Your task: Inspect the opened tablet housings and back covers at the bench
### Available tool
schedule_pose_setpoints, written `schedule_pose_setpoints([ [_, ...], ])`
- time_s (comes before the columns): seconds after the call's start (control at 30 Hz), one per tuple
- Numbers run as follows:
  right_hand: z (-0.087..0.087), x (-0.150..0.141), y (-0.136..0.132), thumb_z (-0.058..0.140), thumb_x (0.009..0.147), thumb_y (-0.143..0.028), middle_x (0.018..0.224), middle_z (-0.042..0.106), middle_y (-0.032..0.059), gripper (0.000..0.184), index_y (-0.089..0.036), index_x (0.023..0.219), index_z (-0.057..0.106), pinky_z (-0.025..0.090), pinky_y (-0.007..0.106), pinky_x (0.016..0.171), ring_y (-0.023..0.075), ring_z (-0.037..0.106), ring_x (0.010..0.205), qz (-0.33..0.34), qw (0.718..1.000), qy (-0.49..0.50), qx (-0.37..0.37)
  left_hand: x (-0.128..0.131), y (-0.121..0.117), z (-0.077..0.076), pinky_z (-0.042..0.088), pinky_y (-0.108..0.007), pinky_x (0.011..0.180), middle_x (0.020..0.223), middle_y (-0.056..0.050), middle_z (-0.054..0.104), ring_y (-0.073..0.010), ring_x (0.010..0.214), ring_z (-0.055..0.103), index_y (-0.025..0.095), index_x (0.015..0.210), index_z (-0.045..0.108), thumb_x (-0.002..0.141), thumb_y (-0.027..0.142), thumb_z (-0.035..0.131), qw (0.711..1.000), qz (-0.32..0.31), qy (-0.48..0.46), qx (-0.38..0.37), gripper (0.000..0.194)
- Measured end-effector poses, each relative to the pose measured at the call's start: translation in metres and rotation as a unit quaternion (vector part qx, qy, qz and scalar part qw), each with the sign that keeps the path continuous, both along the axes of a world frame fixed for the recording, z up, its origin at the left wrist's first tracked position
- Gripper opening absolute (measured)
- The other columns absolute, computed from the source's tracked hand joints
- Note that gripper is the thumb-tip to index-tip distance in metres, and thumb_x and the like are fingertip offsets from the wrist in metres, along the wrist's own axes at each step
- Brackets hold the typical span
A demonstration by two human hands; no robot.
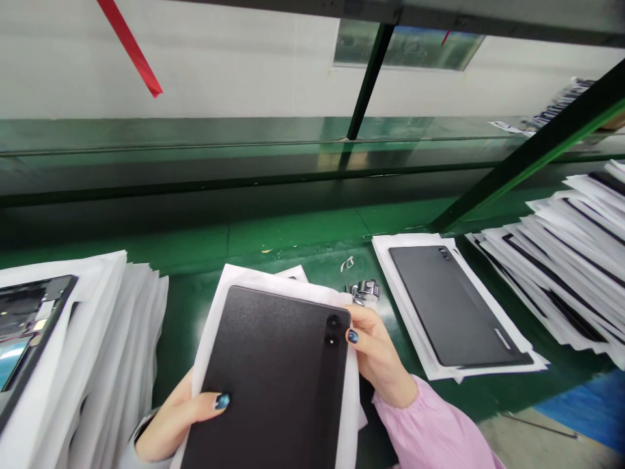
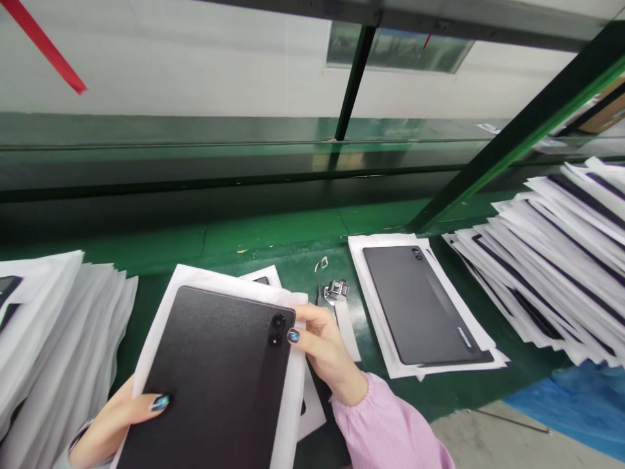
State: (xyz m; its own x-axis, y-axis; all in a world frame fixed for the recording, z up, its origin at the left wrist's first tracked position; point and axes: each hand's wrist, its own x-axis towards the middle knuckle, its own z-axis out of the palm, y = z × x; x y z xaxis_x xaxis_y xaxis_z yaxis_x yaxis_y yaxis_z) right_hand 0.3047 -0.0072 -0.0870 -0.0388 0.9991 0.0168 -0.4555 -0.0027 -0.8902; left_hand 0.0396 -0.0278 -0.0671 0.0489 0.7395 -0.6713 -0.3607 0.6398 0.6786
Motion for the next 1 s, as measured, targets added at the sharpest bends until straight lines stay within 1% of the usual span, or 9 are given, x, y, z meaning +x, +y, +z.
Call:
schedule_pose_setpoints([
  [0.07, 0.001, 0.000, 0.000, 0.087, 0.070, -0.047, 0.076, 0.078, 0.0031, 0.023, -0.026, 0.080, 0.083, 0.053, 0.035, 0.076, 0.0235, 0.069, 0.073, 0.009, 1.000, -0.003, -0.009, -0.001, 0.000, 0.000, 0.055, -0.026, 0.047, 0.054, 0.000, 0.073, -0.0197, 0.044, 0.063, 0.019, 0.077, 0.082, 0.033, 0.031, 0.099, 1.000, -0.011, 0.002, -0.003, 0.048],
  [0.17, 0.005, -0.001, 0.002, 0.086, 0.071, -0.049, 0.073, 0.078, 0.0032, 0.024, -0.026, 0.076, 0.083, 0.053, 0.034, 0.073, 0.0224, 0.069, 0.069, 0.023, 1.000, 0.000, -0.013, -0.001, 0.000, 0.003, 0.056, -0.029, 0.049, 0.059, -0.003, 0.076, -0.0203, 0.043, 0.063, 0.018, 0.071, 0.081, 0.033, 0.034, 0.099, 1.000, -0.027, 0.016, -0.001, 0.045],
  [0.27, 0.008, -0.001, 0.003, 0.085, 0.071, -0.050, 0.069, 0.077, 0.0034, 0.026, -0.025, 0.075, 0.083, 0.052, 0.033, 0.069, 0.0230, 0.069, 0.068, 0.031, 0.999, 0.000, -0.014, 0.000, 0.001, 0.005, 0.058, -0.030, 0.053, 0.063, -0.004, 0.077, -0.0262, 0.054, 0.070, 0.018, 0.073, 0.082, 0.032, 0.034, 0.099, 0.999, -0.036, 0.029, 0.002, 0.047],
  [0.33, 0.010, -0.001, 0.004, 0.085, 0.071, -0.051, 0.065, 0.075, 0.0030, 0.026, -0.025, 0.073, 0.083, 0.051, 0.032, 0.065, 0.0233, 0.068, 0.067, 0.035, 0.999, 0.000, -0.011, 0.000, 0.001, 0.006, 0.059, -0.031, 0.054, 0.059, -0.003, 0.076, -0.0303, 0.062, 0.073, 0.019, 0.075, 0.082, 0.033, 0.033, 0.098, 0.999, -0.035, 0.032, 0.003, 0.047],
  [0.47, 0.011, -0.002, 0.004, 0.084, 0.070, -0.052, 0.061, 0.072, 0.0019, 0.026, -0.026, 0.070, 0.082, 0.050, 0.032, 0.064, 0.0227, 0.066, 0.065, 0.038, 0.999, -0.003, -0.004, -0.001, 0.001, 0.004, 0.057, -0.030, 0.053, 0.055, -0.003, 0.074, -0.0318, 0.065, 0.074, 0.019, 0.062, 0.079, 0.033, 0.029, 0.097, 0.999, -0.032, 0.035, 0.006, 0.036],
  [0.63, 0.011, -0.002, 0.003, 0.084, 0.071, -0.052, 0.057, 0.068, 0.0005, 0.026, -0.026, 0.070, 0.081, 0.049, 0.033, 0.065, 0.0197, 0.059, 0.057, 0.033, 0.999, -0.006, 0.001, -0.005, 0.001, 0.000, 0.061, -0.035, 0.068, 0.079, -0.009, 0.081, -0.0362, 0.081, 0.075, 0.018, 0.067, 0.080, 0.038, 0.026, 0.094, 0.997, -0.054, 0.046, 0.002, 0.032],
  [0.73, 0.010, -0.001, 0.002, 0.085, 0.071, -0.051, 0.056, 0.066, -0.0002, 0.026, -0.026, 0.070, 0.081, 0.048, 0.033, 0.066, 0.0179, 0.055, 0.054, 0.034, 0.999, -0.005, 0.005, -0.006, 0.001, 0.000, 0.061, -0.036, 0.067, 0.081, -0.009, 0.082, -0.0378, 0.083, 0.075, 0.020, 0.062, 0.080, 0.040, 0.023, 0.090, 0.997, -0.061, 0.046, 0.005, 0.025],
  [0.83, 0.009, -0.001, 0.001, 0.086, 0.069, -0.052, 0.057, 0.065, 0.0000, 0.028, -0.025, 0.067, 0.080, 0.048, 0.032, 0.064, 0.0167, 0.053, 0.053, 0.037, 0.999, -0.004, 0.003, -0.004, 0.002, 0.003, 0.060, -0.037, 0.073, 0.077, -0.007, 0.082, -0.0383, 0.088, 0.074, 0.021, 0.058, 0.079, 0.042, 0.019, 0.085, 0.997, -0.054, 0.054, 0.019, 0.017],
  [1.0, 0.008, -0.002, -0.002, 0.088, 0.064, -0.053, 0.055, 0.061, -0.0014, 0.032, -0.024, 0.062, 0.075, 0.046, 0.031, 0.057, 0.0156, 0.049, 0.049, 0.046, 0.999, 0.008, -0.009, -0.002, 0.003, 0.007, 0.059, -0.038, 0.079, 0.079, -0.007, 0.082, -0.0398, 0.094, 0.073, 0.022, 0.055, 0.078, 0.042, 0.018, 0.082, 0.996, -0.050, 0.067, 0.026, 0.014],
])
